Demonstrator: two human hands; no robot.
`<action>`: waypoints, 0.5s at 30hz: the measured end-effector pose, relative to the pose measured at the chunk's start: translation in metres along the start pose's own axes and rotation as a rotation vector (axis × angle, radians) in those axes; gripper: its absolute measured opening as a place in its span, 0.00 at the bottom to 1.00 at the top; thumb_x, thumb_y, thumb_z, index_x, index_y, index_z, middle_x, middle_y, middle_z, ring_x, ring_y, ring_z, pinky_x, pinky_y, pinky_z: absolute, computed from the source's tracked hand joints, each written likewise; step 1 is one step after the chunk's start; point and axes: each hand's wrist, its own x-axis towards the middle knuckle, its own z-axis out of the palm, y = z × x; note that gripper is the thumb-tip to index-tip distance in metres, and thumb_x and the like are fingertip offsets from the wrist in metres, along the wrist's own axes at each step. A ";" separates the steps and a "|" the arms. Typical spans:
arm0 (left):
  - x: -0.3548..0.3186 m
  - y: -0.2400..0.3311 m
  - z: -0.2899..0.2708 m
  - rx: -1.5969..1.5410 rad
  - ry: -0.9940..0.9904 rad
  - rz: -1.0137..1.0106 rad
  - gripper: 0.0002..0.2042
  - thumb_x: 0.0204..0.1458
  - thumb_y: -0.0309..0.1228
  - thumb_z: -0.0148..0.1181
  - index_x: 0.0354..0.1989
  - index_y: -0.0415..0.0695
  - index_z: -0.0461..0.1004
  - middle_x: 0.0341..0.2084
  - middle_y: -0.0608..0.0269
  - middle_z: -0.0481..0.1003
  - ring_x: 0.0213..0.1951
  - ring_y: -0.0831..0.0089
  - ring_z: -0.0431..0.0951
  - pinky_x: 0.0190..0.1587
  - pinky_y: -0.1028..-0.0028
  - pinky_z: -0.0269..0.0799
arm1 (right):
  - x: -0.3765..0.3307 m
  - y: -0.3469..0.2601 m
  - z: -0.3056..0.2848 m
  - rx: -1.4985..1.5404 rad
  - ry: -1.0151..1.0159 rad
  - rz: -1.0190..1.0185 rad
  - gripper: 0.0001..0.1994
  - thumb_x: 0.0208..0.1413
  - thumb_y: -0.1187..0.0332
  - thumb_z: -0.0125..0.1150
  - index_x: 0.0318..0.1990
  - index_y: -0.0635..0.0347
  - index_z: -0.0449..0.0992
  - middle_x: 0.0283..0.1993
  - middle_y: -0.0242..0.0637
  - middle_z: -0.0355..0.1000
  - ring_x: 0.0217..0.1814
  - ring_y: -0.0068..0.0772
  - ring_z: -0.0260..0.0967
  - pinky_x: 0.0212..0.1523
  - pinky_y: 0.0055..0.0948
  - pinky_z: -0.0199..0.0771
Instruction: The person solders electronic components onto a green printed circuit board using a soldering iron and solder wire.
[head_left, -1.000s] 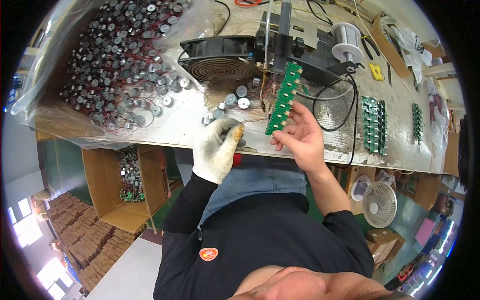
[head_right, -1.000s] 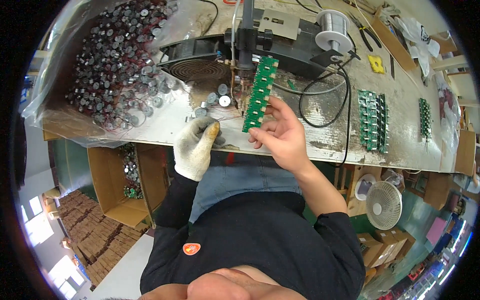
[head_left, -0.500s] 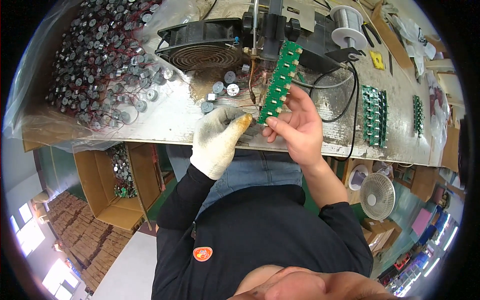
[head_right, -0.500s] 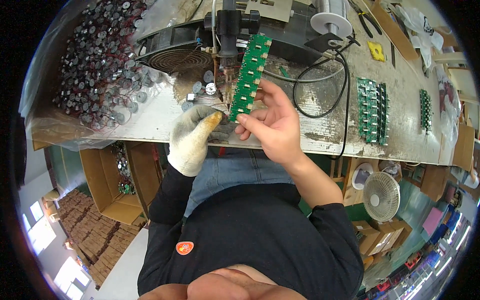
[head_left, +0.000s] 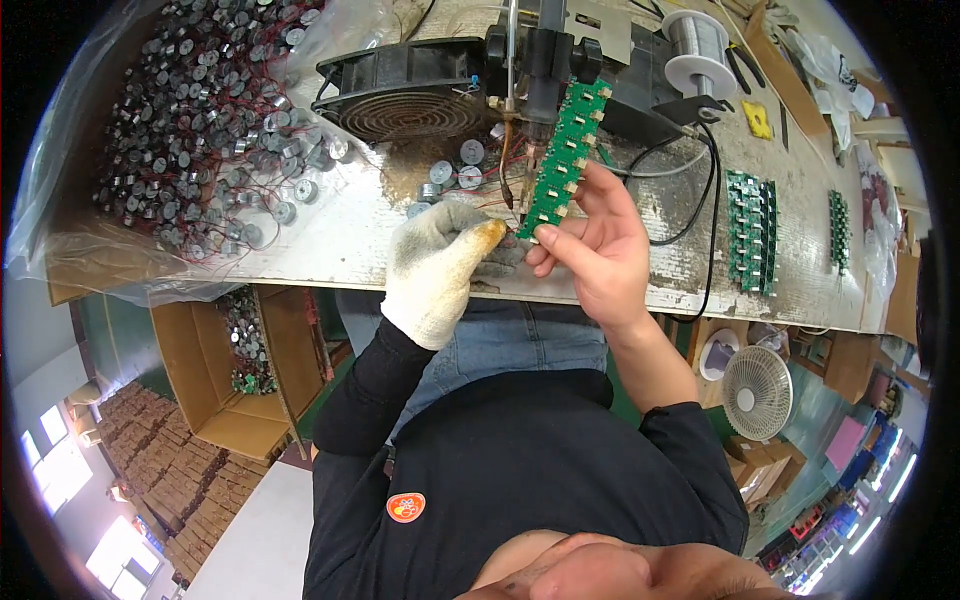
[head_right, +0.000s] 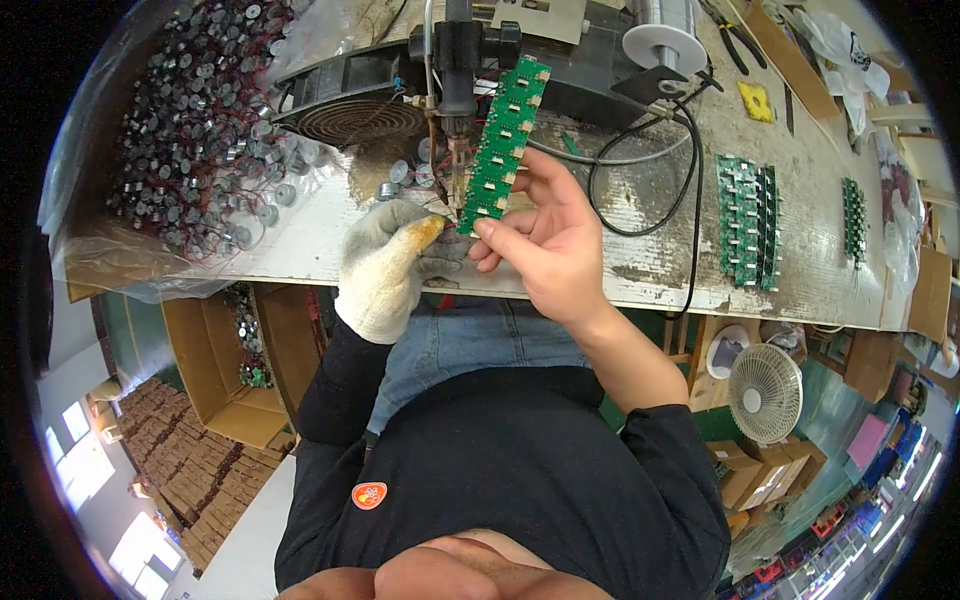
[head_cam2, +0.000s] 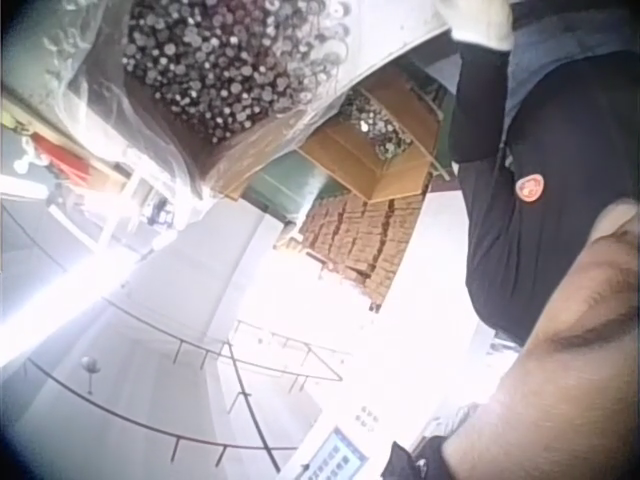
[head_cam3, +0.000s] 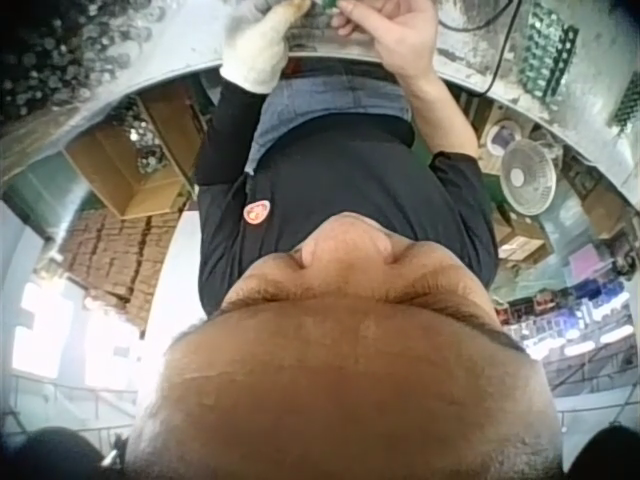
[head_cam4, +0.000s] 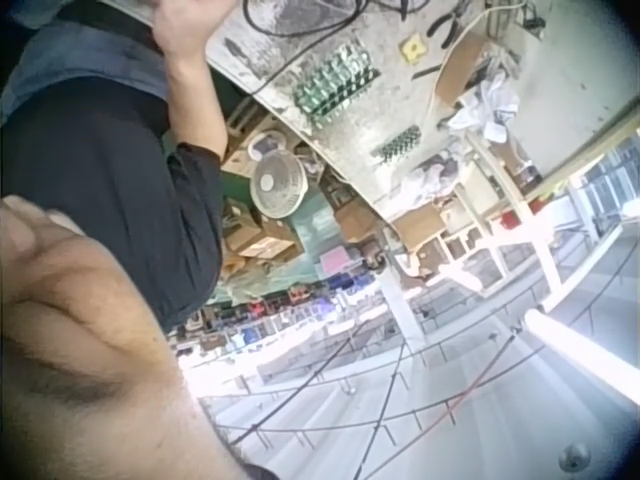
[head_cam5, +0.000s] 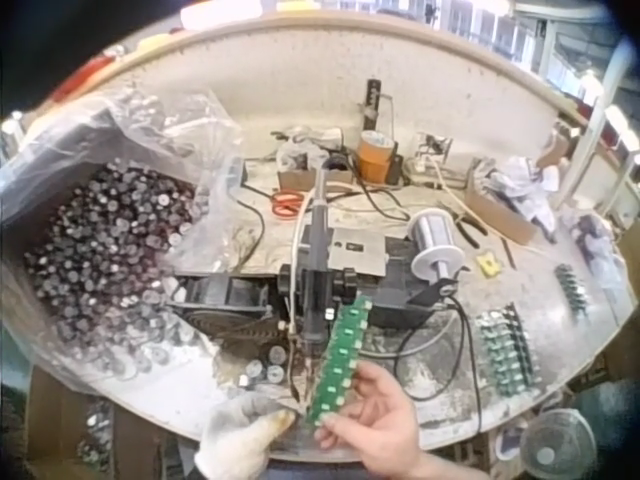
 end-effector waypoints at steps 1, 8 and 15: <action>0.000 0.000 0.000 0.010 -0.005 0.008 0.07 0.55 0.28 0.56 0.36 0.36 0.73 0.28 0.62 0.76 0.30 0.79 0.76 0.33 0.79 0.72 | 0.000 0.000 0.000 0.001 0.000 -0.001 0.30 0.50 0.86 0.54 0.62 0.64 0.53 0.51 0.46 0.64 0.32 0.31 0.74 0.26 0.23 0.77; -0.002 0.008 0.005 -0.047 0.018 -0.077 0.07 0.55 0.28 0.56 0.36 0.36 0.73 0.28 0.62 0.76 0.30 0.78 0.77 0.33 0.78 0.73 | 0.001 -0.002 0.001 0.000 -0.007 -0.007 0.31 0.50 0.87 0.54 0.62 0.64 0.53 0.51 0.47 0.64 0.32 0.32 0.74 0.26 0.23 0.77; 0.000 -0.005 0.000 0.004 0.033 -0.039 0.06 0.54 0.27 0.57 0.34 0.36 0.73 0.27 0.62 0.76 0.29 0.78 0.76 0.32 0.79 0.72 | -0.002 0.004 -0.003 -0.007 0.001 0.005 0.31 0.50 0.87 0.55 0.62 0.64 0.52 0.52 0.47 0.63 0.32 0.32 0.75 0.26 0.23 0.78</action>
